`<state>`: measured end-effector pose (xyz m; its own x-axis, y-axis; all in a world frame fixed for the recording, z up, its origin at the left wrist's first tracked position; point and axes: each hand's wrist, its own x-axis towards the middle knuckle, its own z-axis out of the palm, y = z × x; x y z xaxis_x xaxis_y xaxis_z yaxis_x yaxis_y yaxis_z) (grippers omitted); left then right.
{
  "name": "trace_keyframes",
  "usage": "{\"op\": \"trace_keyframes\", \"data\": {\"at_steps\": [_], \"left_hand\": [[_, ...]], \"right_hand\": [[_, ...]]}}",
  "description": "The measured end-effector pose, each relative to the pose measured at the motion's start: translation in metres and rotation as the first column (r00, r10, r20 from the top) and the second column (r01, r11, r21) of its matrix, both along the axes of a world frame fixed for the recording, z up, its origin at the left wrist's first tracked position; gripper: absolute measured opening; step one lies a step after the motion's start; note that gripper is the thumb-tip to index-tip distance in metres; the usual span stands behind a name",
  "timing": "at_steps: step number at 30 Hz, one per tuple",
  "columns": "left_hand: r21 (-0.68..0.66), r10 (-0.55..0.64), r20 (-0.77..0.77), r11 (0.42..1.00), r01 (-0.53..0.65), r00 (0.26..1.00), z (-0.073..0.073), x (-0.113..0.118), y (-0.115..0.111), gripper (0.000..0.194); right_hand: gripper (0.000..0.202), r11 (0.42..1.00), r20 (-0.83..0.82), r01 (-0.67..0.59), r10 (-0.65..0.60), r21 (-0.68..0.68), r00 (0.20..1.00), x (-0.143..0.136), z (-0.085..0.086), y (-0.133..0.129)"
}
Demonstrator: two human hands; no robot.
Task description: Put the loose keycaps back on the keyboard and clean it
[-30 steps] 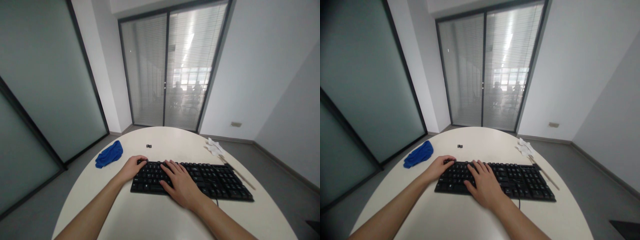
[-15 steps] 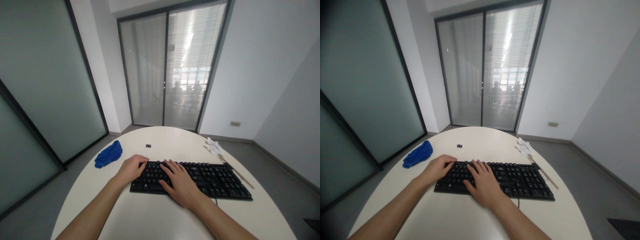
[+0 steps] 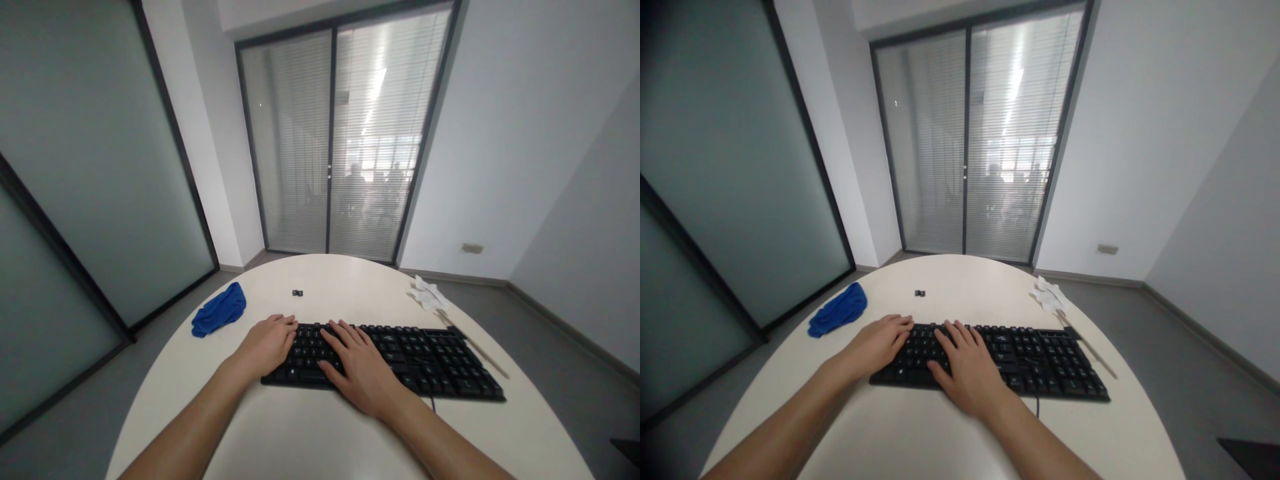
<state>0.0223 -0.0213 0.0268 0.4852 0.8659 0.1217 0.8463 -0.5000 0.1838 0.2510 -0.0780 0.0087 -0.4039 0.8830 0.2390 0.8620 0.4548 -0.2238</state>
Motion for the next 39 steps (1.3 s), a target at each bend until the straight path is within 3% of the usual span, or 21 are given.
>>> {"op": "trace_keyframes", "data": {"at_steps": [3, 7, 13, 19, 23, 31, 39], "left_hand": [[0.047, 0.024, 0.022, 0.999, -0.025, 0.999, -0.004, 0.005, -0.001, 0.039], [0.022, 0.071, 0.181, 0.997, -0.076, 0.981, -0.013, 0.002, 0.004, 0.032], [-0.093, 0.177, 0.432, 0.984, -0.152, 0.884, -0.026, -0.013, 0.046, 0.036], [-0.086, 0.227, 0.32, 0.974, -0.21, 0.92, -0.034, -0.013, 0.102, 0.044], [-0.038, 0.211, 0.233, 0.977, -0.208, 0.949, -0.037, -0.006, 0.121, 0.053], [0.014, 0.241, 0.158, 0.969, -0.246, 0.958, -0.037, 0.008, 0.127, 0.033], [-0.032, 0.314, 0.164, 0.949, -0.314, 0.935, -0.032, -0.009, 0.112, 0.021]], "right_hand": [[0.057, 1.0, -0.01, 0.005, -0.005, -0.012, 1.0, 0.0, 0.001, 0.0], [0.058, 1.0, -0.021, 0.002, -0.002, -0.01, 1.0, 0.0, 0.001, -0.001], [0.057, 1.0, -0.02, 0.013, -0.013, -0.028, 1.0, -0.001, 0.004, -0.003], [0.058, 0.999, -0.019, 0.009, -0.009, -0.041, 1.0, -0.001, 0.005, -0.003], [0.058, 0.999, -0.033, 0.015, -0.016, -0.043, 0.999, 0.0, 0.004, -0.002], [0.058, 0.998, -0.051, 0.003, -0.006, -0.061, 0.999, 0.002, 0.004, -0.003], [0.059, 0.999, -0.051, 0.0, -0.002, -0.045, 0.999, 0.002, 0.001, -0.001]]}}
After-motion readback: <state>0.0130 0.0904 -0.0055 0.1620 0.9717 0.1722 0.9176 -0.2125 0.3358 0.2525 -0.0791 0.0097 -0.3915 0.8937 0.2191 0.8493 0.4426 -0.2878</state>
